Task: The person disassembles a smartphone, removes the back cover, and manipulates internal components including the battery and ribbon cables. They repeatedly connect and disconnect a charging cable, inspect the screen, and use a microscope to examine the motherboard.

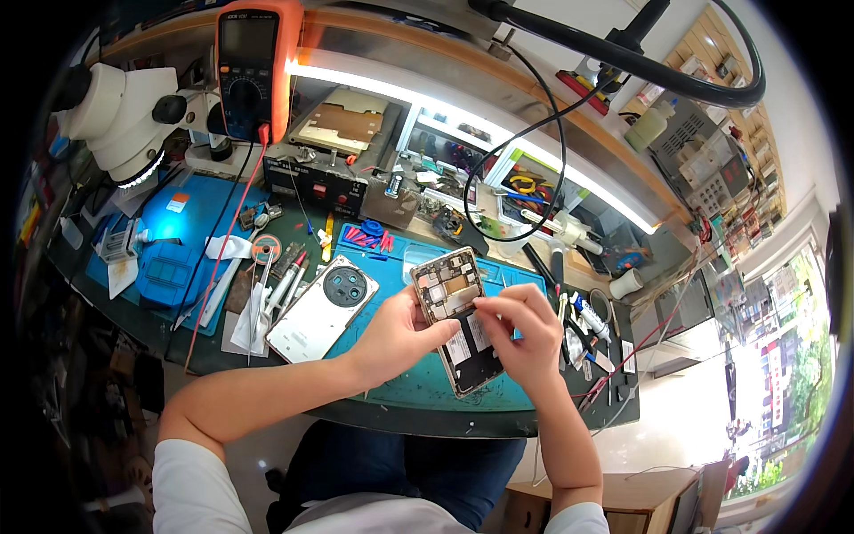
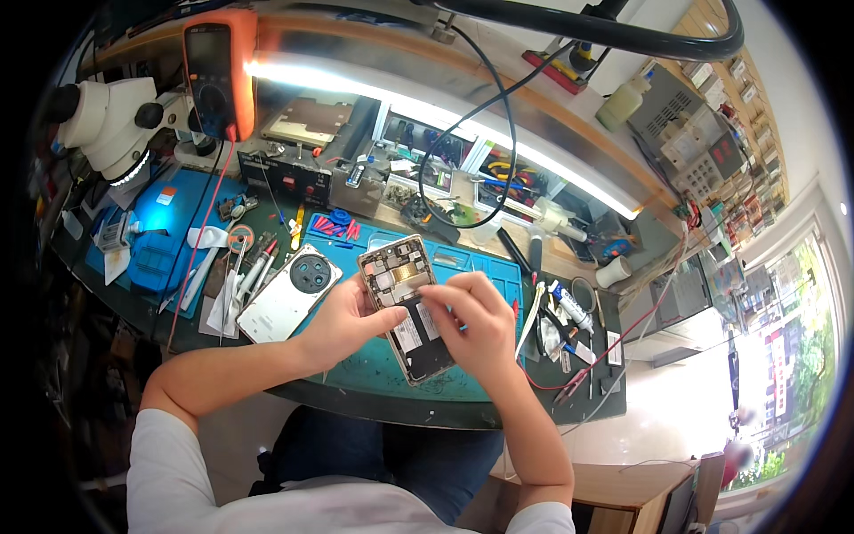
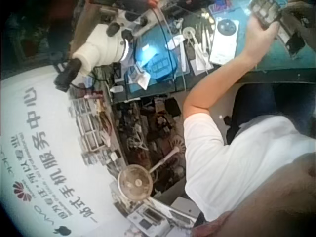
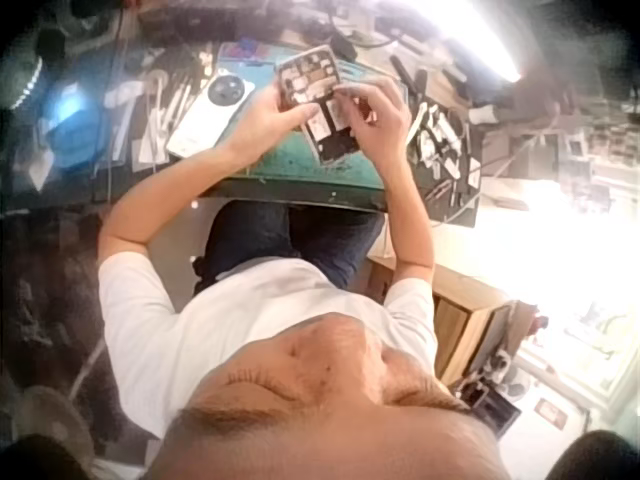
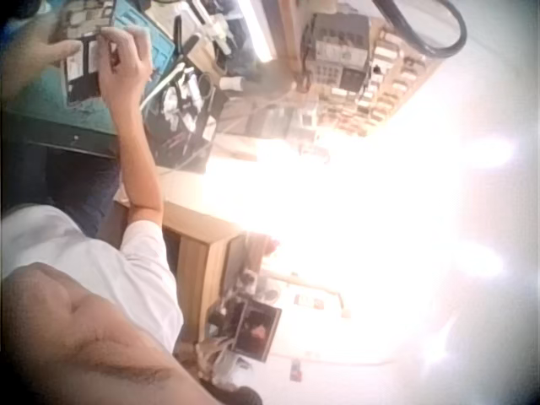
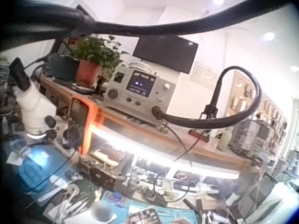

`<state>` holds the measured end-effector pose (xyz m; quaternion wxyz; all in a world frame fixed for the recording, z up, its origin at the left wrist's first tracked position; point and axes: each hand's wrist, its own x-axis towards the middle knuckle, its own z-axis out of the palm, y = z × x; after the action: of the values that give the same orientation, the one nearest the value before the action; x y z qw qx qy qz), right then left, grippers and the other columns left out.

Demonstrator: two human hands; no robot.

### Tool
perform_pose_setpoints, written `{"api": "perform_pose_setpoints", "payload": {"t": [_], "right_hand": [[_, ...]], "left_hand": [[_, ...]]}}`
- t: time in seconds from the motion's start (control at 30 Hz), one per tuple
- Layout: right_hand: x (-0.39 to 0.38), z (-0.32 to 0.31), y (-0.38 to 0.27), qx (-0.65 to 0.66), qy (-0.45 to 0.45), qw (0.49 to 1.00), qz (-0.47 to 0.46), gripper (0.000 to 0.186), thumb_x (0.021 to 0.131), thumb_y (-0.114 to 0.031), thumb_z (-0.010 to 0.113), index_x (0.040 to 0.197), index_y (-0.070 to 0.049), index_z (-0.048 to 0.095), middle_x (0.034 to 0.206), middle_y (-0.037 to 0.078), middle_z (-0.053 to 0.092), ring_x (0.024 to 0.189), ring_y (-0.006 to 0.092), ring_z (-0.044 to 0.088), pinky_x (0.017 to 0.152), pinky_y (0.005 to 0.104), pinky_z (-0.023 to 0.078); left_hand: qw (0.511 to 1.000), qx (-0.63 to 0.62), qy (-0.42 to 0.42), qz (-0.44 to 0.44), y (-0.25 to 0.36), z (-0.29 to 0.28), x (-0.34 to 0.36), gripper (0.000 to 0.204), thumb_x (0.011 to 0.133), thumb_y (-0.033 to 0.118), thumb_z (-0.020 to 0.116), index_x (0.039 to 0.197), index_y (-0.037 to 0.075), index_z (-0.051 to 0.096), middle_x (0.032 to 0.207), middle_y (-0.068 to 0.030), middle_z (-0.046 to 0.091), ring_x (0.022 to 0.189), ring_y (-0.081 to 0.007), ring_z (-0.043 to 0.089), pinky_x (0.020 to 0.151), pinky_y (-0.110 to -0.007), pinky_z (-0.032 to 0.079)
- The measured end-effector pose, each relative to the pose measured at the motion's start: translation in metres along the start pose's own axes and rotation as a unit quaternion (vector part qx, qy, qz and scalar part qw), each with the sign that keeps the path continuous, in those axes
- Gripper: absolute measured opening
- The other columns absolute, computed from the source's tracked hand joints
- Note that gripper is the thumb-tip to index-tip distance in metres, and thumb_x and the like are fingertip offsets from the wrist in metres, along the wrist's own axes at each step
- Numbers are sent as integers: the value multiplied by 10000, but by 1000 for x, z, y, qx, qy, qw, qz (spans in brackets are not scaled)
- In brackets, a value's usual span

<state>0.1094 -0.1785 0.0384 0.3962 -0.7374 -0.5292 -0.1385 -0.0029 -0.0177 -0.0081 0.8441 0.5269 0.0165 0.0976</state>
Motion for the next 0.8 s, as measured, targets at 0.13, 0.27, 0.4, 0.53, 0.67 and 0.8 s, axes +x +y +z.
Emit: {"api": "perform_pose_setpoints", "payload": {"t": [0.13, 0.27, 0.4, 0.53, 0.67, 0.8], "right_hand": [[-6, 2, 5, -61, -24, 992, -109, 248, 742, -6, 789, 974, -87, 757, 865, 48, 615, 708, 192, 612, 583, 299, 493], [-4, 1, 5, -72, -50, 991, -102, 241, 742, -24, 782, 971, -95, 756, 870, 34, 615, 740, 201, 635, 608, 315, 523], [-6, -2, 11, -69, -64, 988, -125, 272, 751, -2, 771, 1003, -104, 763, 879, 42, 618, 697, 179, 612, 580, 296, 493], [-4, -6, 11, -80, -91, 983, -135, 268, 755, -8, 765, 1003, -108, 762, 888, 46, 624, 714, 184, 631, 589, 293, 505], [-1, -11, 10, -64, -131, 982, -116, 243, 763, -21, 765, 993, -97, 749, 888, 57, 629, 728, 208, 644, 607, 311, 520], [15, -16, 3, -30, -198, 977, -75, 157, 779, -46, 770, 918, -63, 699, 881, 67, 631, 733, 251, 645, 636, 331, 525]], "left_hand": [[999, 31, -14, -12, -2, -1, 0, 474, 922, 57, 668, 1337, 16, 443, 1216, -56, 618, 1078, -108, 626, 886, -284, 552], [1000, 22, -5, 17, -3, 1, 0, 418, 911, 54, 665, 1283, -21, 488, 1150, -77, 654, 1007, -109, 655, 845, -271, 557], [999, 34, -13, 2, -2, 0, 0, 409, 915, 62, 665, 1275, -22, 491, 1139, -75, 654, 1003, -112, 657, 827, -275, 561], [999, 36, -17, -33, -1, 1, 0, 398, 920, 70, 666, 1269, -20, 497, 1126, -74, 655, 997, -114, 656, 809, -279, 566], [997, 41, -22, -60, 3, 3, 0, 403, 914, 71, 672, 1269, -18, 501, 1102, -73, 658, 982, -109, 652, 791, -280, 567], [993, 91, -53, -48, -5, -3, 1, 421, 920, 53, 677, 1285, -4, 474, 1118, -49, 649, 985, -99, 650, 817, -269, 557]]}}
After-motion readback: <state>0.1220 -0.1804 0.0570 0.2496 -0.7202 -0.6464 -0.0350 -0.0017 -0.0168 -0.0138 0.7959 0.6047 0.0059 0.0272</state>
